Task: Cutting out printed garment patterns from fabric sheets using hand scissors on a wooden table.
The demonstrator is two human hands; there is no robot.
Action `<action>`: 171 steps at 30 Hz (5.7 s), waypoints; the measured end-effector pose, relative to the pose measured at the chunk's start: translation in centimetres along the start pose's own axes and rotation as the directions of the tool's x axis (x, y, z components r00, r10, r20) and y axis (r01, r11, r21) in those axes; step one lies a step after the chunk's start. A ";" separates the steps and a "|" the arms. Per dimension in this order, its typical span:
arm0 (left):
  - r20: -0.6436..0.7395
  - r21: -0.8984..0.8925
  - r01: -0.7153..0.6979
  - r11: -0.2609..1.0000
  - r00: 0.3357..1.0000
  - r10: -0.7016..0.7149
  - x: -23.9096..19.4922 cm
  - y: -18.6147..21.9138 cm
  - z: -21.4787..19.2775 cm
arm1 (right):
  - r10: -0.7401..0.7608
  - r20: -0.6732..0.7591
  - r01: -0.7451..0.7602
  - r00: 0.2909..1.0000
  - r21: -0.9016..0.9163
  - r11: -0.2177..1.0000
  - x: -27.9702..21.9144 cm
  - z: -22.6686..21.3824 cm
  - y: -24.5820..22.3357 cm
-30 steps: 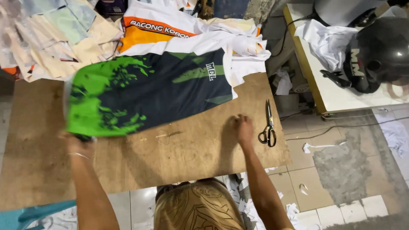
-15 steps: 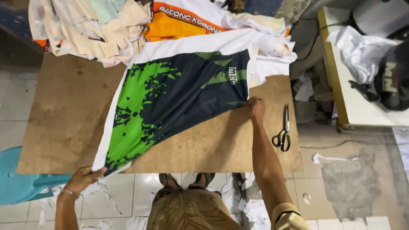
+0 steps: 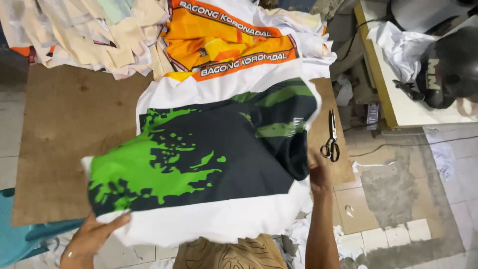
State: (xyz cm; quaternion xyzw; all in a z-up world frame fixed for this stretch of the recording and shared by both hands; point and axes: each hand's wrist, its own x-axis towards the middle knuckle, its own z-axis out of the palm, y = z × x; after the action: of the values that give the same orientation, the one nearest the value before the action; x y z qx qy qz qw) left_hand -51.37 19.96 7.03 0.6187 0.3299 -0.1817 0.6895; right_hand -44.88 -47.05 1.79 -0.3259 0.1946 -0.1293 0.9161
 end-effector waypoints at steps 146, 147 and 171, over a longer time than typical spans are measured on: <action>0.301 0.899 -0.418 -0.130 0.376 0.876 21.3 5.9 17.6 | -0.102 0.271 0.133 0.957 -0.725 -0.676 16.7 5.0 6.1; 0.302 0.897 -0.423 -0.129 0.373 0.877 23.7 7.2 18.3 | -0.106 0.272 0.130 0.956 -0.723 -0.679 18.1 6.4 6.2; -0.298 0.876 -0.135 0.464 0.605 0.738 18.7 4.4 15.7 | -0.183 0.549 0.356 0.815 -0.725 -0.590 16.1 5.9 7.7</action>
State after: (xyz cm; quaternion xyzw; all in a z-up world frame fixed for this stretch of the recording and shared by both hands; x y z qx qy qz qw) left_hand -31.49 8.39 -2.22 0.9397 0.2448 0.1201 0.2063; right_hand -27.14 -43.89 -3.39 -0.9809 0.0513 -0.1521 0.1097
